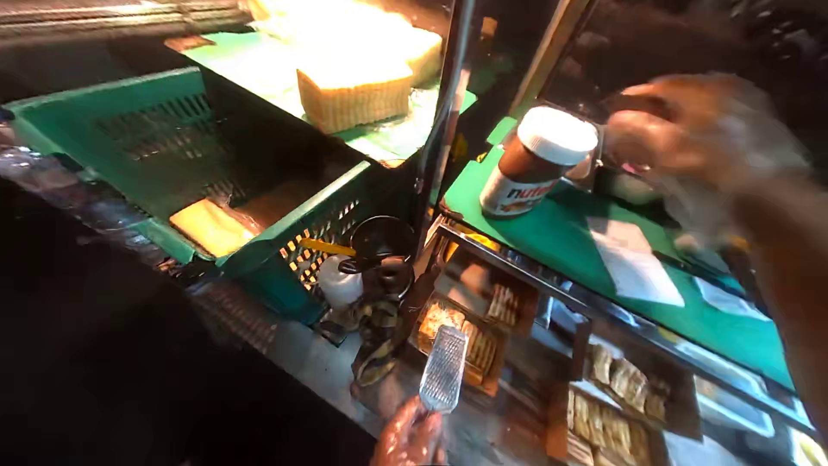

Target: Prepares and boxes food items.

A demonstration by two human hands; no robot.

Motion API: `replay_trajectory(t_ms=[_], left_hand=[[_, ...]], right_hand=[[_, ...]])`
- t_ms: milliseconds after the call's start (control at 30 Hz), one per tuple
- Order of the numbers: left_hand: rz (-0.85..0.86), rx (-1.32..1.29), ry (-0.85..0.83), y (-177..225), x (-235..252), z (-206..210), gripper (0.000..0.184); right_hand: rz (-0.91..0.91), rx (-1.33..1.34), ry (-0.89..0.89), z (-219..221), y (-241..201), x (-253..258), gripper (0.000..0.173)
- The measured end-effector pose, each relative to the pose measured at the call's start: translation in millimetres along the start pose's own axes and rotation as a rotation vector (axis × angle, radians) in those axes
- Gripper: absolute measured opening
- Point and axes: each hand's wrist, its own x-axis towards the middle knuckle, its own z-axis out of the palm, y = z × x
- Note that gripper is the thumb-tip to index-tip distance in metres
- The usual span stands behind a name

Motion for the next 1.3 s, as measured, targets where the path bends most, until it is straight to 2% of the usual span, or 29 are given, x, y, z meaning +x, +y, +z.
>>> replay_trajectory(t_ms=[33, 100, 133, 200, 267, 300, 400, 467, 500, 600, 733, 867, 1000, 1067, 1100, 1167, 1233, 1300], left_hand=[[0.019, 0.046, -0.042, 0.1, 13.3, 1.5, 0.015], [-0.018, 0.217, -0.159, 0.9, 38.9, 11.1, 0.021], [-0.037, 0.306, -0.228, 0.0, 51.9, 18.4, 0.024], [-0.048, 0.440, -0.327, -8.8, 69.0, 28.1, 0.026], [-0.029, 0.520, -0.357, -19.0, 74.3, 32.4, 0.031], [-0.014, 0.553, -0.363, -19.5, 74.5, 34.2, 0.033], [0.033, 0.673, -0.347, -7.1, 68.8, 39.8, 0.035], [0.007, 0.739, -0.346, -1.4, 65.3, 42.1, 0.038], [0.008, 0.742, -0.351, 0.4, 63.7, 41.7, 0.039], [0.067, 0.725, -0.335, -7.1, 61.2, 36.7, 0.044], [0.024, 0.819, -0.386, -15.0, 67.6, 39.4, 0.047], [-0.008, 0.813, -0.448, -9.9, 69.7, 34.7, 0.051], [-0.049, 0.872, -0.519, -6.5, 76.1, 35.9, 0.046], [-0.038, 0.863, -0.519, -6.5, 77.3, 33.6, 0.048], [-0.034, 0.858, -0.512, -7.2, 75.1, 33.7, 0.049], [-0.024, 0.884, -0.537, -6.4, 66.6, 35.9, 0.050], [-0.040, 0.890, -0.585, -2.0, 59.5, 36.6, 0.049], [-0.084, 0.861, -0.557, -2.6, 58.8, 33.5, 0.048]], right_hand=[[-0.029, 0.141, 0.098, 3.5, -17.3, -59.1, 0.045], [0.085, 0.516, 0.175, 59.1, -69.5, -182.2, 0.043], [0.194, 0.646, 0.207, 102.9, -94.1, -226.5, 0.037], [0.479, 0.608, 0.229, 185.6, -112.6, -269.4, 0.024], [0.703, 0.499, 0.213, 235.9, -100.5, -275.6, 0.021], [0.757, 0.471, 0.211, 248.0, -96.5, -273.0, 0.020], [0.789, 0.434, 0.183, 263.9, -96.3, -259.8, 0.017], [0.838, 0.413, 0.068, 267.2, -89.2, -250.2, 0.021], [0.840, 0.403, 0.043, 266.8, -89.9, -249.8, 0.022], [0.752, 0.439, 0.140, 272.2, -108.6, -262.4, 0.014], [0.864, 0.398, 0.058, 290.5, -94.4, -248.1, 0.016], [0.820, 0.347, 0.064, 283.1, -107.1, -257.9, 0.016], [0.935, 0.297, -0.030, 297.1, -86.4, -241.5, 0.018], [0.887, 0.295, -0.067, 283.7, -100.3, -251.9, 0.021], [0.855, 0.304, -0.028, 282.1, -105.3, -255.8, 0.018], [0.873, 0.285, -0.004, 287.4, -94.8, -248.6, 0.018], [0.927, 0.252, -0.045, 291.3, -80.8, -243.9, 0.021], [0.872, 0.255, -0.112, 276.2, -95.7, -256.1, 0.023]])
